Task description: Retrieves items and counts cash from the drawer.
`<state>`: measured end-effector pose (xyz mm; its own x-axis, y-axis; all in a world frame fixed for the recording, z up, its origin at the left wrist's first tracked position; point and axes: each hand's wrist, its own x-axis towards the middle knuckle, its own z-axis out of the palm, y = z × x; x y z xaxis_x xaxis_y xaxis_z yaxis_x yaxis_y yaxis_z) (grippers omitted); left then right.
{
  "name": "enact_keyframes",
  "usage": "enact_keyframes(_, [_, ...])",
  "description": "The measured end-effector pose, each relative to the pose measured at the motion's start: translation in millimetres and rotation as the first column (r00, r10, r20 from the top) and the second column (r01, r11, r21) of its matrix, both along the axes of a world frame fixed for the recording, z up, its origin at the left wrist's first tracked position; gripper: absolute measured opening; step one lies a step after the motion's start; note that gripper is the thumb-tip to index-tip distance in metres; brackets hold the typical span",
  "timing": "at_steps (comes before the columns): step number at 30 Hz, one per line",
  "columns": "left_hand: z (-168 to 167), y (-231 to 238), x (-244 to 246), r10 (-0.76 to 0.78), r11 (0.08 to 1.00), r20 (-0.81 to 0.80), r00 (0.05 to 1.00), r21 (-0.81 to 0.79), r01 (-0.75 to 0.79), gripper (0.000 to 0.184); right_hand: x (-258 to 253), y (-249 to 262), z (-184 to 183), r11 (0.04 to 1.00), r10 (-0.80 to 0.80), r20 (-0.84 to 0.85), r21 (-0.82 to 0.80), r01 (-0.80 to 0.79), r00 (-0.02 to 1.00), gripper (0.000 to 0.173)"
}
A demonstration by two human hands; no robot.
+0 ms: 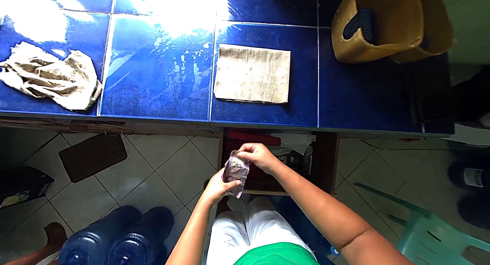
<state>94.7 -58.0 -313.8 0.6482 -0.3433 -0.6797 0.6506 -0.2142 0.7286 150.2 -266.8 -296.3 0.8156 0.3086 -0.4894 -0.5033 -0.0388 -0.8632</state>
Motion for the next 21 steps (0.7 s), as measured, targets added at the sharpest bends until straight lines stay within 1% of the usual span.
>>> enact_keyframes(1, [-2, -1, -7, 0.054, 0.998, -0.024, 0.998, -0.012, -0.055, 0.051, 2, -8, 0, 0.997, -0.060, -0.001, -0.046, 0.060, 0.998, 0.010])
enact_keyframes(2, [-4, 0, -13, 0.129, 0.991, -0.038, 0.991, -0.013, -0.130, 0.041, 3, -18, -1, 0.992, -0.085, -0.013, -0.089, 0.084, 0.996, 0.011])
enact_keyframes(4, [-5, 6, -19, 0.276, 0.961, -0.050, 0.960, 0.002, -0.277, 0.031, 0, -36, -7, 0.993, -0.055, -0.051, -0.109, 0.049, 0.997, 0.010])
enact_keyframes(6, [-6, 17, -19, 0.360, 0.933, -0.032, 0.932, 0.038, -0.359, 0.028, -9, -47, -14, 1.000, 0.002, -0.091, -0.026, -0.005, 0.996, 0.009])
enact_keyframes(8, [-5, 25, -16, 0.417, 0.905, -0.010, 0.909, 0.092, -0.415, 0.027, -22, -49, -18, 0.997, -0.011, -0.169, 0.076, 0.024, 0.985, 0.010])
enact_keyframes(9, [-4, 27, -15, 0.461, 0.884, -0.013, 0.887, 0.103, -0.457, 0.026, -29, -46, -19, 0.990, -0.062, -0.241, 0.105, 0.090, 0.969, 0.011])
enact_keyframes(10, [-4, 29, -16, 0.515, 0.855, -0.028, 0.857, 0.090, -0.511, 0.025, -36, -41, -20, 0.975, -0.144, -0.333, 0.111, 0.190, 0.932, 0.013])
enact_keyframes(11, [-5, 29, -17, 0.571, 0.821, -0.052, 0.819, 0.041, -0.570, 0.023, -42, -35, -21, 0.947, -0.240, -0.426, 0.095, 0.307, 0.873, 0.014])
enact_keyframes(12, [-7, 30, -19, 0.608, 0.790, -0.077, 0.790, -0.039, -0.612, 0.024, -46, -28, -22, 0.907, -0.327, -0.498, 0.073, 0.414, 0.803, 0.016])
enact_keyframes(13, [-10, 30, -23, 0.616, 0.770, -0.102, 0.781, -0.128, -0.625, 0.032, -51, -20, -23, 0.861, -0.393, -0.551, 0.060, 0.505, 0.736, 0.017])
enact_keyframes(14, [-12, 28, -30, 0.610, 0.762, -0.120, 0.783, -0.180, -0.622, 0.045, -60, -11, -23, 0.815, -0.438, -0.592, 0.057, 0.577, 0.677, 0.018])
enact_keyframes(15, [-12, 24, -35, 0.617, 0.755, -0.121, 0.778, -0.190, -0.628, 0.058, -69, 0, -22, 0.773, -0.465, -0.619, 0.065, 0.631, 0.633, 0.017])
enact_keyframes(17, [-12, 6, -40, 0.684, 0.709, -0.082, 0.725, -0.157, -0.687, 0.066, -88, 24, -19, 0.709, -0.491, -0.646, 0.093, 0.699, 0.584, 0.015])
enact_keyframes(18, [-11, -3, -43, 0.717, 0.682, -0.058, 0.694, -0.144, -0.717, 0.060, -101, 37, -17, 0.700, -0.482, -0.659, 0.105, 0.706, 0.577, 0.014])
enact_keyframes(19, [-11, -11, -46, 0.749, 0.650, -0.050, 0.661, -0.138, -0.747, 0.049, -114, 48, -15, 0.721, -0.449, -0.671, 0.118, 0.683, 0.590, 0.014])
enact_keyframes(20, [-12, -15, -47, 0.782, 0.609, -0.058, 0.621, -0.141, -0.780, 0.034, -125, 56, -14, 0.760, -0.394, -0.680, 0.137, 0.635, 0.618, 0.015])
enact_keyframes(21, [-12, -16, -45, 0.809, 0.567, -0.083, 0.582, -0.153, -0.809, 0.030, -131, 60, -16, 0.807, -0.329, -0.678, 0.159, 0.569, 0.657, 0.017])
